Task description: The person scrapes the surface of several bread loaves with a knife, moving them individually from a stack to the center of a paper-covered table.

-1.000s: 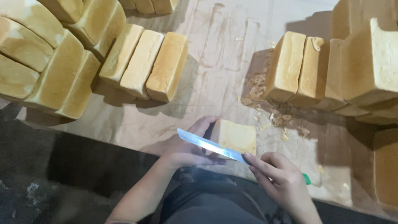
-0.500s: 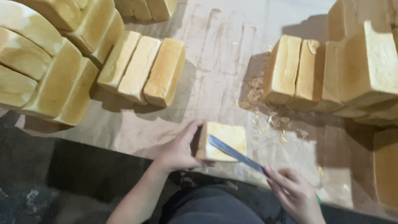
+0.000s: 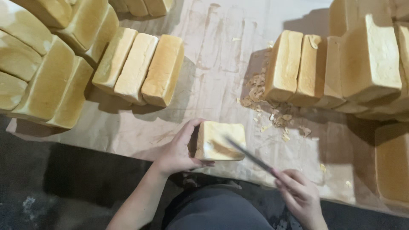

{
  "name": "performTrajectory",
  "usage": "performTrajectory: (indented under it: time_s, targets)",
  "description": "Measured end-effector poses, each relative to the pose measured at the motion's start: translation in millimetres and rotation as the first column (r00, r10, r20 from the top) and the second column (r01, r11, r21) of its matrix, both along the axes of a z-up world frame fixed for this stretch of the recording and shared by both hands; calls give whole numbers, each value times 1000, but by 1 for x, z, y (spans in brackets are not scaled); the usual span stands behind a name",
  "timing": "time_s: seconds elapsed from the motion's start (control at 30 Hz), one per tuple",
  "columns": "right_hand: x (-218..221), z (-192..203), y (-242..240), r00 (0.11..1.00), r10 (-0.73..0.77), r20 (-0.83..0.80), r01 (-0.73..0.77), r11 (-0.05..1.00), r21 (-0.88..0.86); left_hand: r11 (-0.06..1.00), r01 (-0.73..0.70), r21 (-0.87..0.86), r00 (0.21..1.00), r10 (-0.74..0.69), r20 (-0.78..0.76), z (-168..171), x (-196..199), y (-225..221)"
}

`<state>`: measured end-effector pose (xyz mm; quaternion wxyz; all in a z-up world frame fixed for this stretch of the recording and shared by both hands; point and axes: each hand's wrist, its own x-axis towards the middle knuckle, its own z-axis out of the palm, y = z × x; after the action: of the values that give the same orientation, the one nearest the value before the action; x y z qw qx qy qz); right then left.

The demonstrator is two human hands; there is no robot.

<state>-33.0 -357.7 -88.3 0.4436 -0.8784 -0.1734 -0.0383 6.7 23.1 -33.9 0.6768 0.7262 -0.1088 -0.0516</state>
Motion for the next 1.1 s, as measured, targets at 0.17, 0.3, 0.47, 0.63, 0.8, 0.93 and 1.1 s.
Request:
performTrajectory:
  time_s: [0.17, 0.3, 0.47, 0.63, 0.8, 0.93, 1.1]
  targets:
    - [14, 51, 25, 992, 124, 34, -119, 986, -113, 979, -34, 202, 994, 13, 105, 7, 3, 2]
    - [10, 34, 21, 996, 34, -88, -51, 977, -205, 987, 5, 163, 998, -15, 61, 4, 3, 3]
    - [14, -39, -35, 981, -150, 126, 160, 985, -69, 982, -35, 188, 988, 5, 158, 1, -1, 8]
    - [12, -75, -9, 916, -283, -284, 367, 876, 312, 940, -32, 339, 988, -22, 153, 7, 3, 9]
    - [28, -27, 72, 897, -3, -442, 250, 828, 502, 907, 6, 422, 991, -61, 117, 23, 10, -3]
    - [37, -17, 78, 862, 51, -504, 335, 689, 642, 831, 126, 542, 990, -138, -18, 44, 33, -2]
    - [64, -43, 32, 823, -309, -476, 476, 832, 284, 608, 434, 665, 900, -258, -352, 27, 95, -16]
